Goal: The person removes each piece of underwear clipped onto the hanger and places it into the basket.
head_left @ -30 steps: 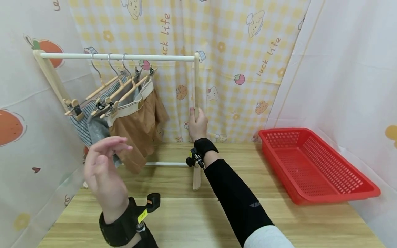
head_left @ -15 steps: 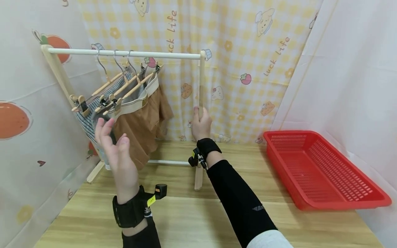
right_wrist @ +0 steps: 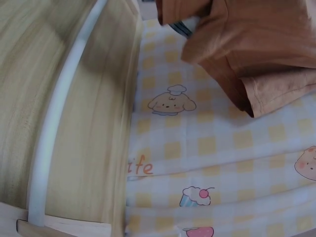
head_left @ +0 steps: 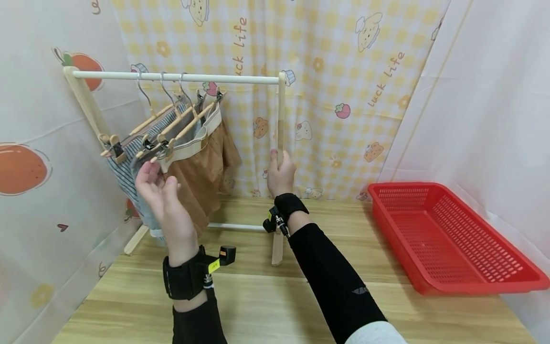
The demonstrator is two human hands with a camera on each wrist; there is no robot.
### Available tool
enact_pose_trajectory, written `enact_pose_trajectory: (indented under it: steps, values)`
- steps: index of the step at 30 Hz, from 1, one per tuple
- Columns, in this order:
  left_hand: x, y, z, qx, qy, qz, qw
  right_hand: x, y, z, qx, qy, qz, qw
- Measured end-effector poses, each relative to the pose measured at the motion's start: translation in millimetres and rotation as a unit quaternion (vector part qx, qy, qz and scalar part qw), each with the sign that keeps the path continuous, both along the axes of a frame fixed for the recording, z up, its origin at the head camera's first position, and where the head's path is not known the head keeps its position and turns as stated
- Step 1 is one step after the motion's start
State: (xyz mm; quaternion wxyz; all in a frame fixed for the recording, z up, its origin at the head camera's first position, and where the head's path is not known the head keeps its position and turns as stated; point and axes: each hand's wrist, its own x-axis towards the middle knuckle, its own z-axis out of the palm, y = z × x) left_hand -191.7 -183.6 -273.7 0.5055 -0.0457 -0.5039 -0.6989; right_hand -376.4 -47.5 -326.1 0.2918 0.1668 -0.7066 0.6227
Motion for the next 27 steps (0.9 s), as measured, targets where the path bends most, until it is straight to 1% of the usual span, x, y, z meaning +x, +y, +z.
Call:
enact_pose_trajectory:
  steps: [2, 4, 9, 11, 14, 17, 19, 23, 25, 27]
  values:
    - [-4.2, 0.6, 3.9, 0.007, -0.012, 0.008, 0.9999, -0.6, 0.9, 0.0, -0.002, 0.003, 0.001, 1.0]
    - [-8.0, 1.7, 6.9, 0.002, -0.031, 0.011, 0.9995, -1.8, 1.7, 0.3, -0.001, 0.008, -0.002, 1.0]
    - [-19.0, 5.5, 10.5, -0.032, -0.081, 0.009, 0.9961, -3.8, 1.5, 0.0, -0.001, 0.011, 0.0, 1.0]
    - [-24.8, 6.4, 10.6, -0.052, -0.099, 0.013, 0.9936, -3.3, 0.6, -0.6, -0.003, 0.009, 0.007, 1.0]
    - [-33.8, 5.4, 11.1, -0.085, -0.135, 0.028, 0.9868, -2.3, -1.1, -1.4, -0.001, 0.007, 0.017, 1.0]
    - [-42.9, 3.0, 14.0, -0.121, -0.169, 0.051, 0.9768, -1.9, -1.6, -1.0, 0.003, 0.007, 0.018, 1.0]
    - [-48.6, 1.8, 17.1, -0.139, -0.178, 0.067, 0.9719, -2.3, -1.2, -0.3, 0.004, 0.009, 0.014, 1.0]
    - [-55.8, 2.3, 23.1, -0.138, -0.183, 0.084, 0.9698, -4.3, 0.0, -0.1, 0.002, 0.015, 0.005, 1.0]
    - [-56.8, 2.3, 25.2, -0.12, -0.18, 0.077, 0.9734, -5.0, -0.2, -1.0, 0.003, 0.017, 0.006, 1.0]
    - [-57.1, 1.9, 26.8, -0.095, -0.178, 0.056, 0.9777, -5.1, -0.5, -2.1, 0.006, 0.017, 0.009, 1.0]
